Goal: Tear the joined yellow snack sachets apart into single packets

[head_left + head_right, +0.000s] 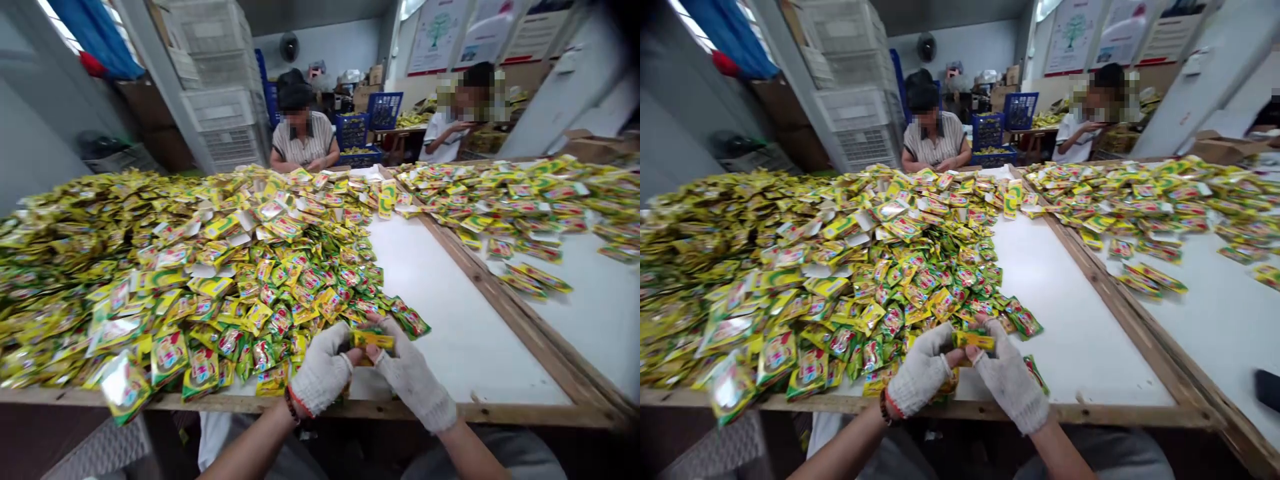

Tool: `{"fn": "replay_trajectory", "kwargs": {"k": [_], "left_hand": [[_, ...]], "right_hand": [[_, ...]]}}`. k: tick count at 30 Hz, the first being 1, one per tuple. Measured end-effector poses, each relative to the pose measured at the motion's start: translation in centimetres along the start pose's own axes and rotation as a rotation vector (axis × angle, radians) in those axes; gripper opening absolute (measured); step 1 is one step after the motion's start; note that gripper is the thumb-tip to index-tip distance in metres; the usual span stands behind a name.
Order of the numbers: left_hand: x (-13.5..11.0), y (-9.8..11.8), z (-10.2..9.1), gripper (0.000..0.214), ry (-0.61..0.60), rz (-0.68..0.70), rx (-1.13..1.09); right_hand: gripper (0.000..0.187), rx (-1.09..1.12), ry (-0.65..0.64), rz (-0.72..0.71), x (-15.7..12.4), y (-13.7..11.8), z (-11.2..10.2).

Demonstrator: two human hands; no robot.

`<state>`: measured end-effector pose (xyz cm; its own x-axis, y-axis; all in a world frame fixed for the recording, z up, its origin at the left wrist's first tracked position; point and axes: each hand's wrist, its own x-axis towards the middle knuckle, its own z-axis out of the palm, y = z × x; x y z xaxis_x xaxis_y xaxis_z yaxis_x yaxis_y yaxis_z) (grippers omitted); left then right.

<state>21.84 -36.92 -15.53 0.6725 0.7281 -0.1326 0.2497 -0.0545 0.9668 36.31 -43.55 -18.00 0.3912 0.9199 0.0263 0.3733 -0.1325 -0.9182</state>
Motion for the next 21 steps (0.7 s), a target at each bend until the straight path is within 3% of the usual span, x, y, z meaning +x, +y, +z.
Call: {"fn": "replay_trajectory", "kwargs": {"k": [3,5,8,10,13,15,17,19,21], "left_hand": [[-0.7,0.1,-1.2,0.042,-0.006,0.005,0.034],[-1.0,0.2,-3.9,0.043,0.139,0.027,0.266],[-1.1,0.7,-10.8,0.035,0.498,0.051,0.903],[-1.0,1.0,-15.8,0.038,0.707,-0.056,1.236],[-1.5,1.8,-20.8,0.038,0.774,-0.22,1.395],[-2.4,2.7,-21.6,0.037,0.774,-0.219,1.393],[-3.6,3.9,-20.4,0.042,0.845,-0.12,1.272],[-4.5,4.8,-17.9,0.046,0.884,-0.007,0.916],[-4.7,4.7,-14.7,0.05,0.758,0.008,0.394]], "right_hand": [[0.051,0.069,-0.182,0.136,0.1,-0.2,0.5],[0.052,0.086,-0.219,0.225,0.2,0.2,0.7],[0.054,0.042,-0.227,0.288,0.2,1.5,0.9],[0.054,0.0,-0.259,0.29,0.2,2.5,1.0],[0.056,-0.049,-0.27,0.247,-0.1,3.1,1.1],[0.058,-0.083,-0.172,0.199,-0.2,2.7,0.9],[0.058,-0.07,-0.076,0.174,-0.4,1.9,0.6],[0.055,0.021,-0.082,0.16,-0.5,0.7,0.5],[0.051,0.167,-0.138,0.133,-0.5,-0.5,0.6]]}}
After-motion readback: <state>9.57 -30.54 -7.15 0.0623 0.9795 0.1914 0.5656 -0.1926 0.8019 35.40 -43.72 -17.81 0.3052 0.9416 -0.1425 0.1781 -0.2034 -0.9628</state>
